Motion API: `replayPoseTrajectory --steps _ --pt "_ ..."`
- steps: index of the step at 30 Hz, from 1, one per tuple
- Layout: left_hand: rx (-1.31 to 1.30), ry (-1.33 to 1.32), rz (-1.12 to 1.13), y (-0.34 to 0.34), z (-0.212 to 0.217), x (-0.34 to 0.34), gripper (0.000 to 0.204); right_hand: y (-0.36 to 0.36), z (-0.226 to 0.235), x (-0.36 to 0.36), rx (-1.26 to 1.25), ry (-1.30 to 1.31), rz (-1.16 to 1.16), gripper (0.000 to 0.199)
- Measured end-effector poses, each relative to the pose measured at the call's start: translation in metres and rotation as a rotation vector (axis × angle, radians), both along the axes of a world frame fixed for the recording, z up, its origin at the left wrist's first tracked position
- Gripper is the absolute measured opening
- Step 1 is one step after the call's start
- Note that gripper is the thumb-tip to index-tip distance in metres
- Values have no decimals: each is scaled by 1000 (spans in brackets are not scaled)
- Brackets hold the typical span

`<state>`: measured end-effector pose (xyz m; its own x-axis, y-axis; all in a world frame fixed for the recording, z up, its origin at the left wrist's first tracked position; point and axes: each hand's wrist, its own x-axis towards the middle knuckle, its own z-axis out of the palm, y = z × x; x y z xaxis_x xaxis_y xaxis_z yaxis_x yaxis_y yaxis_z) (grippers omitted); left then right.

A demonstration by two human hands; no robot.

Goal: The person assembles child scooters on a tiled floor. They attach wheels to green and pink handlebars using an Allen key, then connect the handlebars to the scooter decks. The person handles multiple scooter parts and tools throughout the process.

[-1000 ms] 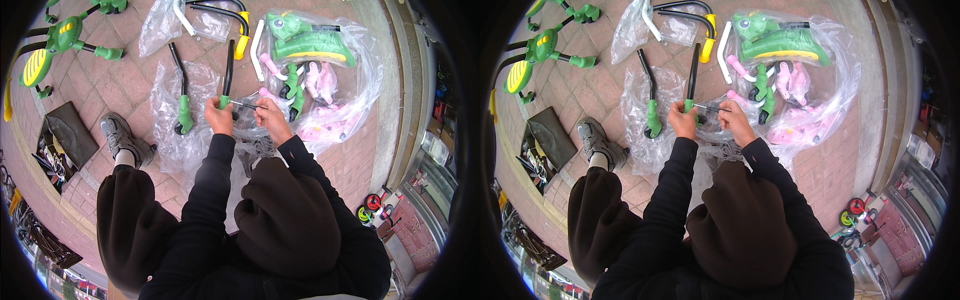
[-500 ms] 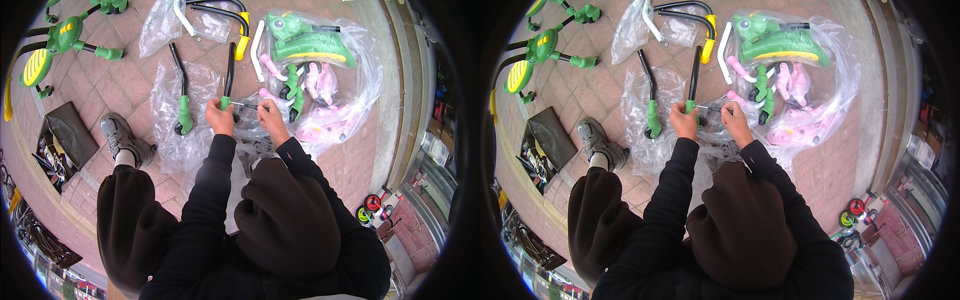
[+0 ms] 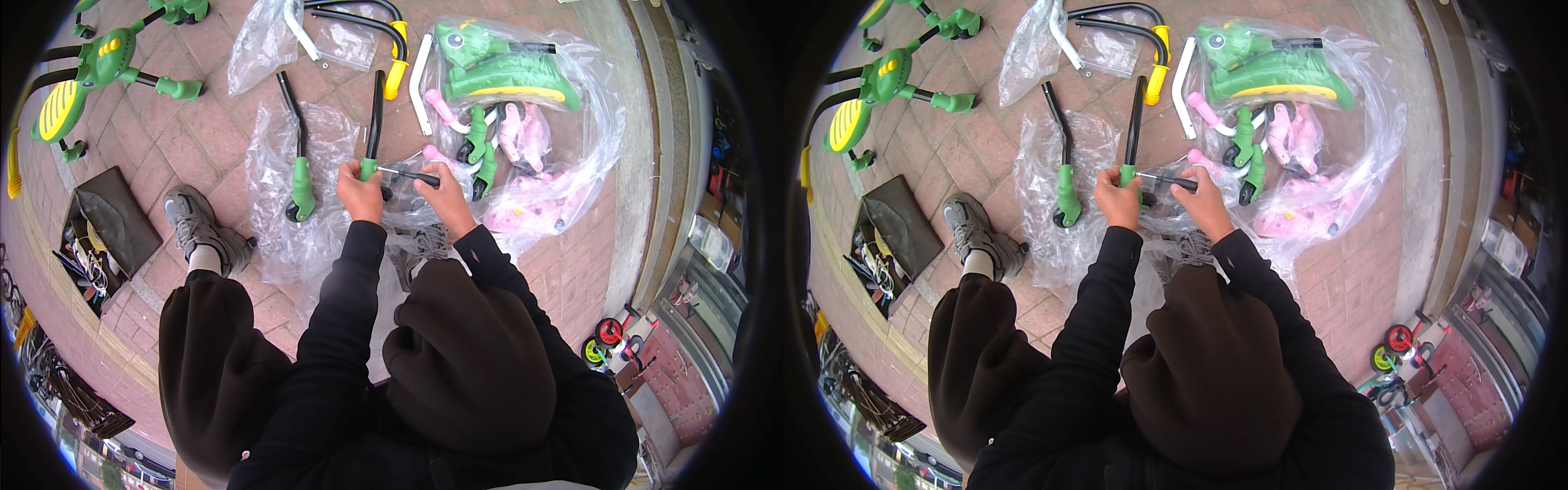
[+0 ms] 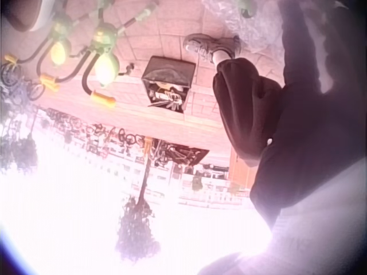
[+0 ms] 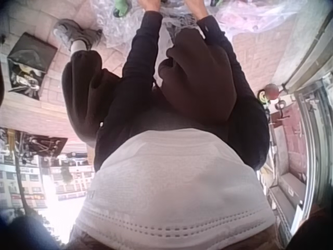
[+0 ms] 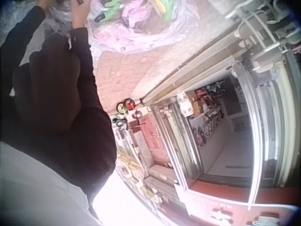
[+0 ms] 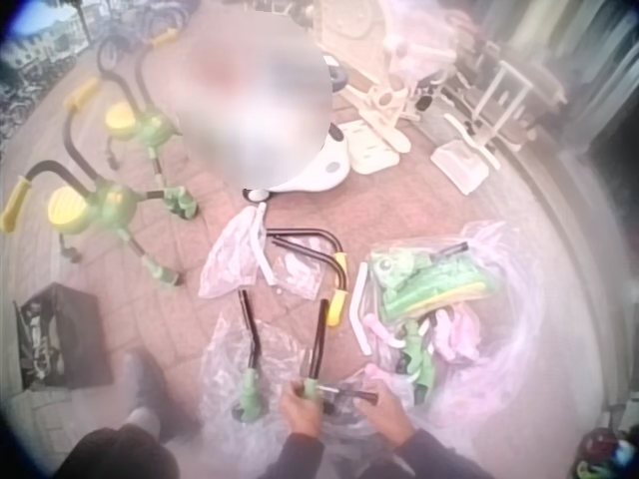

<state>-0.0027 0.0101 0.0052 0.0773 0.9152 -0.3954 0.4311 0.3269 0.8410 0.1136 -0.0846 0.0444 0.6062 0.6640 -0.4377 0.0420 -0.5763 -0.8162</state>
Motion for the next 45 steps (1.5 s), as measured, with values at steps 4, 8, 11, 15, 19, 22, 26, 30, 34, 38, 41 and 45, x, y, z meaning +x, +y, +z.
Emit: replayPoseTrajectory --steps 4,8,11,15,19,22,26,30,34,38,41,45 --pt "-24 0 -2 0 -1 -1 33 1 3 0 -198 214 -8 24" --pt "4 4 2 -1 -4 -1 32 3 3 0 -80 -7 10 33" --pt "13 8 -8 -2 -6 -1 32 3 3 1 -121 34 45 35" --pt "6 20 -18 -2 -5 -2 31 2 5 1 -250 290 6 30" --pt "7 31 -29 -2 -3 -2 30 1 6 0 -27 283 -102 25" --pt "11 8 -16 -2 -3 -1 29 3 5 1 -79 216 -25 21" --pt "-4 11 -23 -2 -7 -3 29 5 2 -4 44 -6 -6 20" --pt "-28 -27 -55 -2 -5 -4 29 5 7 -1 -151 164 10 20" --pt "-82 -182 3 3 10 -4 30 9 21 6 -145 202 47 16" --pt "-9 -184 -65 22 31 2 28 17 37 2 154 -67 26 12" --pt "8 -237 -120 36 45 6 28 22 48 7 85 -233 170 12" --pt "20 -215 -179 49 58 5 27 28 58 9 0 -53 161 14"
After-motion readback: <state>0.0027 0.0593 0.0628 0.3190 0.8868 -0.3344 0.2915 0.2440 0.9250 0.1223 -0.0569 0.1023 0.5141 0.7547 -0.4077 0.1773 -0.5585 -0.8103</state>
